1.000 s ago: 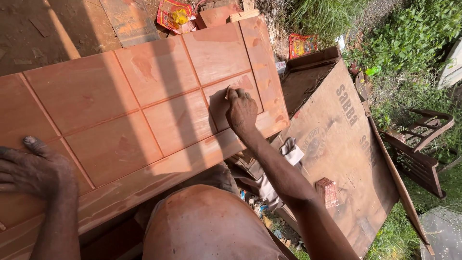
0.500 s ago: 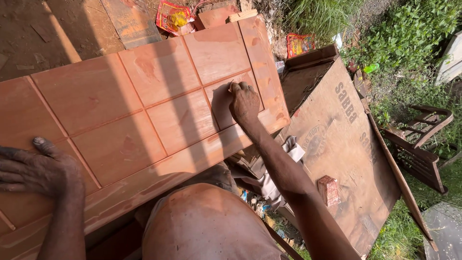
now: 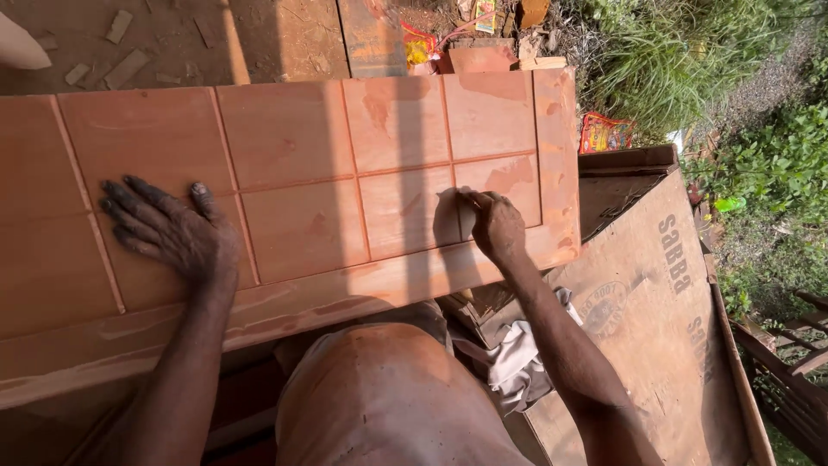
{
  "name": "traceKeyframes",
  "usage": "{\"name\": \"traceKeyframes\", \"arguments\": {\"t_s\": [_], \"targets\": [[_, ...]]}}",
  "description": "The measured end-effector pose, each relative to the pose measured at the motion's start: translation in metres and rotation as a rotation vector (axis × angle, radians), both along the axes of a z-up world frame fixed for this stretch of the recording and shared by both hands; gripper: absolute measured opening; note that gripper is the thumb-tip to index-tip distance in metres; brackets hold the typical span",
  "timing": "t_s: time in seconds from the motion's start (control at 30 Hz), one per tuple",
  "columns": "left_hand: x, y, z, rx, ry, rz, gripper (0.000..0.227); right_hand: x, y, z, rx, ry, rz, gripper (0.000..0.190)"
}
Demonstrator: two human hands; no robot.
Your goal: The person sands the surface and grooves of a wooden door panel by hand using sandpaper, moving the paper across various sections of the wood.
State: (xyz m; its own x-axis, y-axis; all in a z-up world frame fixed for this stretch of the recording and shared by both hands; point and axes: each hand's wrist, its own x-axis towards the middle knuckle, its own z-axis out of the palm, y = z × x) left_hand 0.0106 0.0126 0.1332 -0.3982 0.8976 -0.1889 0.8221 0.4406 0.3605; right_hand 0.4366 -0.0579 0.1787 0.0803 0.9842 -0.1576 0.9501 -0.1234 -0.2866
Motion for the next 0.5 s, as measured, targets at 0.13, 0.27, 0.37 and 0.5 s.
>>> {"name": "traceKeyframes", "arguments": {"t_s": [0.13,0.27,0.37,0.5], "targets": [[-0.038,-0.004,-0.005,0.080,-0.062,0.005,0.090,-0.062,0.005,0.031,0.036,0.153,0.106,0.045],[-0.133,-0.001,-0.003,0.133,0.069,0.003,0.083,-0.138,0.003,0.032,0.041,0.281,0.534,0.077],[-0.201,0.011,0.009,0.056,-0.005,0.250,0.077,-0.190,0.003,0.032,0.029,0.369,0.599,0.073],[-0.268,0.024,0.029,-0.087,-0.330,0.575,0.070,-0.227,0.023,0.035,0.084,0.337,0.681,0.070]]}}
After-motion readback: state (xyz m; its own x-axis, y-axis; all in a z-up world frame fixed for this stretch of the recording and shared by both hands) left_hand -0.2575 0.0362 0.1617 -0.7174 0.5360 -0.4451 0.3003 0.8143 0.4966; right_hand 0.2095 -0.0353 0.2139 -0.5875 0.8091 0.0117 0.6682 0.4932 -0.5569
